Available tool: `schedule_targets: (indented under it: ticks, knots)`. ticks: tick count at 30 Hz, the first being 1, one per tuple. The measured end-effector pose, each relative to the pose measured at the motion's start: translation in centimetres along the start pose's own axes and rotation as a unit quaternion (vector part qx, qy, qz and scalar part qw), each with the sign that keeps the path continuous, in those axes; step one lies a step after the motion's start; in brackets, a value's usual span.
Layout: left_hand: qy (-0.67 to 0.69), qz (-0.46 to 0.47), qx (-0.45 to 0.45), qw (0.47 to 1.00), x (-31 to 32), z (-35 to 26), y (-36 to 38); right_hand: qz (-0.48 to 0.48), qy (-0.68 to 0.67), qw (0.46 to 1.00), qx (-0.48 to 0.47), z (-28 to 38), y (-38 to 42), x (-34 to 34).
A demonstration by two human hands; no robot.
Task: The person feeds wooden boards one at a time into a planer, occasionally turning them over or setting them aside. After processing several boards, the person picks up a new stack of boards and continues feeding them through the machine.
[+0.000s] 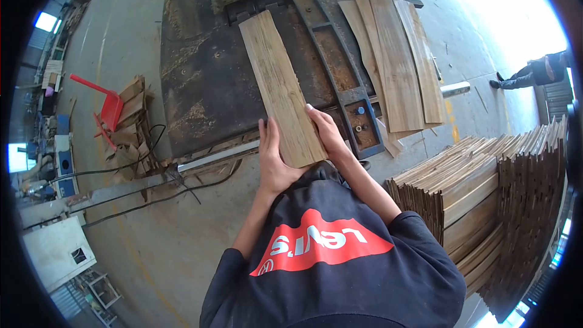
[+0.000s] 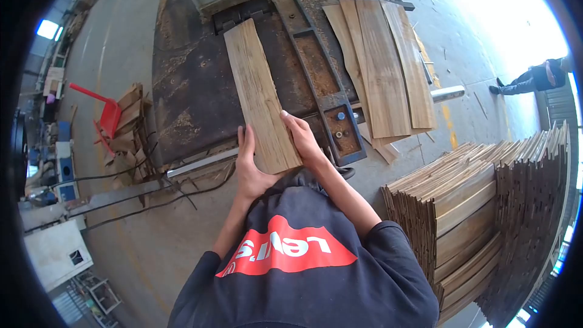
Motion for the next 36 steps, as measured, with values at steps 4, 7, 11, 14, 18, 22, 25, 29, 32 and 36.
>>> schedule_targets:
  ticks: [4,7,11,14,18,22,25,29,32,36]
  knots:
    - [-0.102,0.009,0.022,0.994,-0.9,1.8,-0.3,-0.063,0.167,0.954,-0.239,-2.9,-2.2,1.1]
    - [-0.136,0.017,0.013,0.990,-1.0,3.2,-1.2,-0.118,0.372,0.864,-0.319,-2.4,-2.9,2.1]
    - [-0.162,0.012,0.002,0.987,-1.0,5.0,-2.6,-0.139,0.492,0.744,-0.431,-2.1,-4.9,3.1]
    - [-0.181,0.017,0.007,0.983,-1.3,5.9,-3.8,-0.130,0.537,0.719,-0.423,-1.8,-5.5,4.0]
    - [-0.200,0.015,0.015,0.980,-1.1,7.7,-5.5,-0.156,0.626,0.610,-0.460,-2.4,-6.9,4.6]
    - [-0.182,0.025,0.029,0.983,-0.6,10.0,-7.3,-0.104,0.652,0.620,-0.425,-3.6,-8.4,4.6]
    - [-0.169,0.024,0.041,0.984,-0.4,10.7,-7.8,-0.113,0.635,0.632,-0.430,-3.6,-8.9,4.8]
    - [-0.164,0.019,0.045,0.985,-0.4,10.6,-8.1,-0.118,0.629,0.637,-0.430,-3.4,-9.0,5.1]
    - [-0.156,0.011,0.051,0.986,-0.2,10.9,-8.1,-0.120,0.626,0.636,-0.435,-3.1,-8.8,5.2]
    - [-0.111,-0.002,0.041,0.993,-0.3,10.0,-7.1,-0.093,0.549,0.716,-0.422,-2.2,-7.8,5.0]
Point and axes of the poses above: each hand's wrist, its own y-axis away from the middle knuckle, its own x-axis out of the palm, z = x × y, the point moved 1 cm from there along -y, towards the middle knuckle, and after that the axes turned 6 degrees about -z, right-handed, at the moved point
